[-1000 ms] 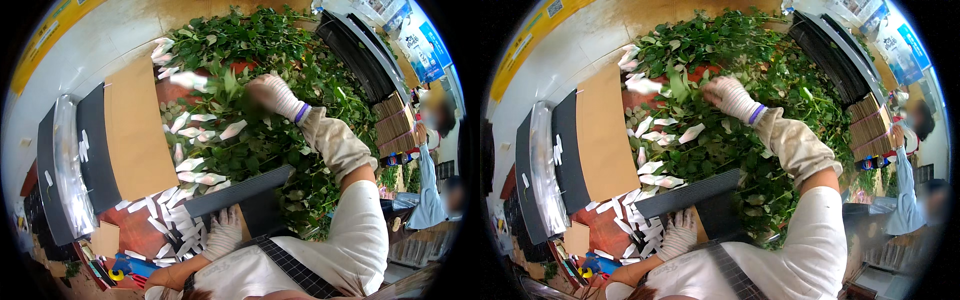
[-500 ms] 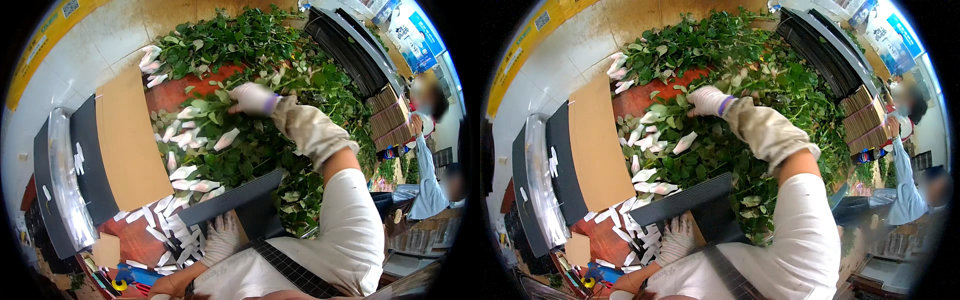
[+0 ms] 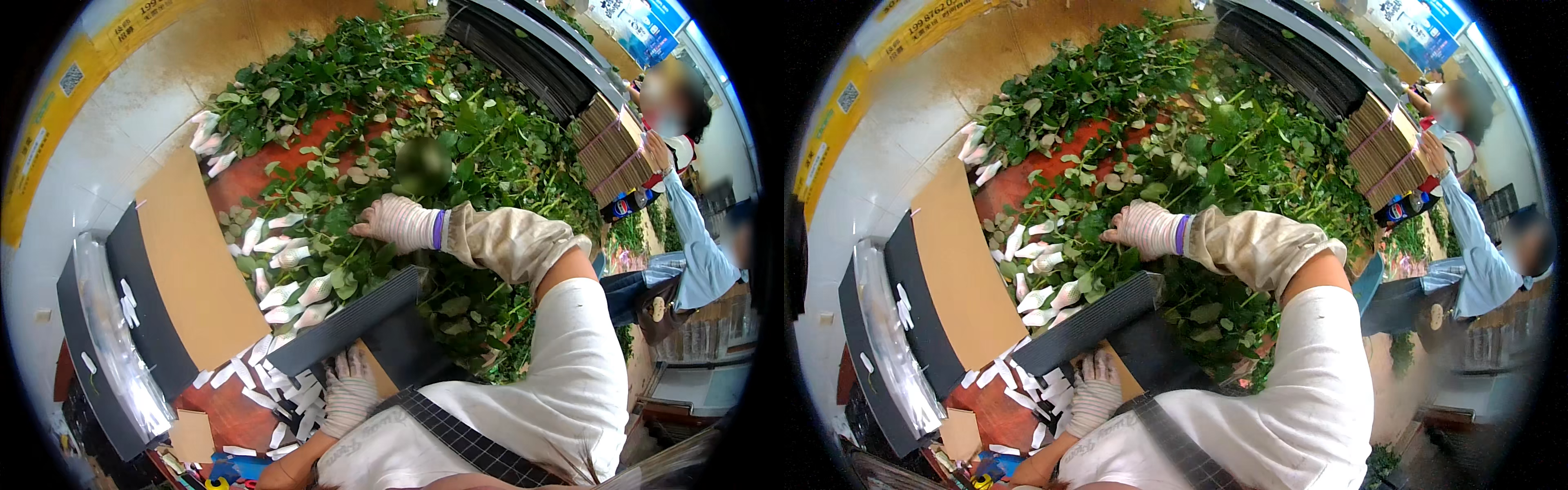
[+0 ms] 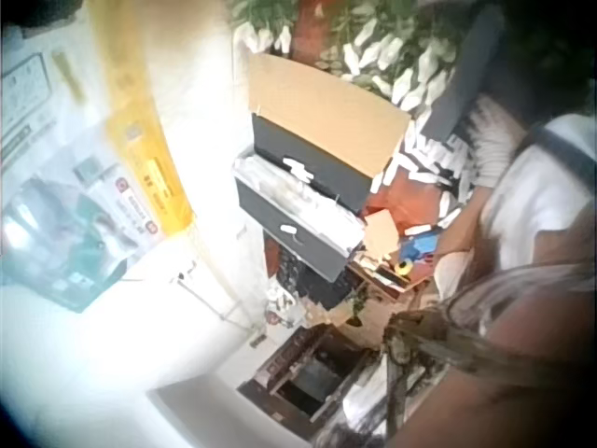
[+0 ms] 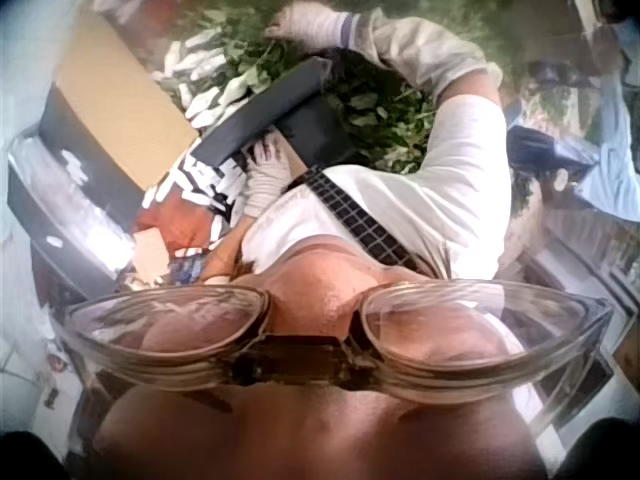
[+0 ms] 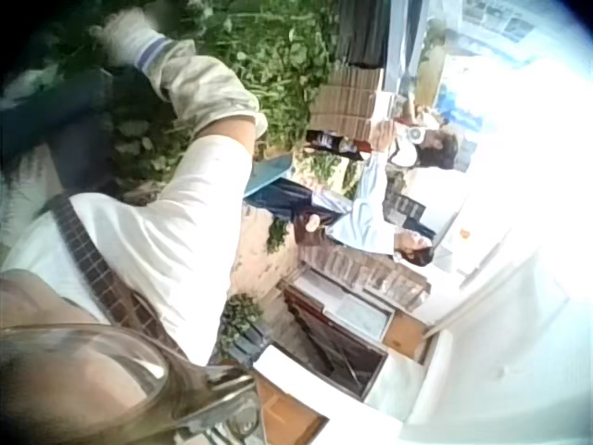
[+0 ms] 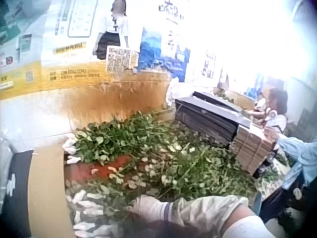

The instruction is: The person places rosebuds into a black foam protective holder, wraps them with a cardboard sheet, and prepares them for further packaging while working at a table in a floral facility.

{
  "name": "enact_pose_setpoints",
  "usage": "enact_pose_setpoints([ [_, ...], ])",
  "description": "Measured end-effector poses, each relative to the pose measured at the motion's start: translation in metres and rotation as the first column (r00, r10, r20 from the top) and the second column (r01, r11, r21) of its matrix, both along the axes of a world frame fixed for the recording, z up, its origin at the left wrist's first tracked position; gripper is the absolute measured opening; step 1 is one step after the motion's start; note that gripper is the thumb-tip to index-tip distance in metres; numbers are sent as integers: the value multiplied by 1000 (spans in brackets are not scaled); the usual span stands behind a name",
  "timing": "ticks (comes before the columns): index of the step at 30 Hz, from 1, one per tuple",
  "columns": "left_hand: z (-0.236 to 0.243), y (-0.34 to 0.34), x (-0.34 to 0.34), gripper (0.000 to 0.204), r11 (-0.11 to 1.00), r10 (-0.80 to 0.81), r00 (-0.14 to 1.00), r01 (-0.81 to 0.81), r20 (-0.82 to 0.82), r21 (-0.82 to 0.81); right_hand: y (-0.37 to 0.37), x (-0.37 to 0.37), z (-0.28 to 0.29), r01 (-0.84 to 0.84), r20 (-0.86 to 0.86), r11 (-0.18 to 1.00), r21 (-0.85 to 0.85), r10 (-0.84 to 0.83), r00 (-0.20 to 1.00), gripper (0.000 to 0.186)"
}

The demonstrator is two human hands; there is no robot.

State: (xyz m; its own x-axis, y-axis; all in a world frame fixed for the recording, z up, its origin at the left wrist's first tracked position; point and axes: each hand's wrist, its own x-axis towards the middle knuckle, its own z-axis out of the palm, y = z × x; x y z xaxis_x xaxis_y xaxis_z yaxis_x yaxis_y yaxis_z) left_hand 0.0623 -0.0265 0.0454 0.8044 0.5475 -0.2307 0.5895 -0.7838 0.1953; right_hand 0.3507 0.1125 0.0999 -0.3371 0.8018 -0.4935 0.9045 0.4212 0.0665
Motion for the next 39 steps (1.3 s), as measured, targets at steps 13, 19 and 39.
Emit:
enact_pose_setpoints([
  [13,2,-5,5,38,997,-5,999,2,46,81,-33,5,-20,-293,-167,929,227,334,928,61],
  [19,7,-8,0,43,995,16,1000,-15,-8,98,99,-71,95,30,-348,999,39,-14,937,53],
  [39,23,6,7,53,996,-88,988,91,-127,19,-3,253,293,517,-532,-189,835,-34,846,28],
])
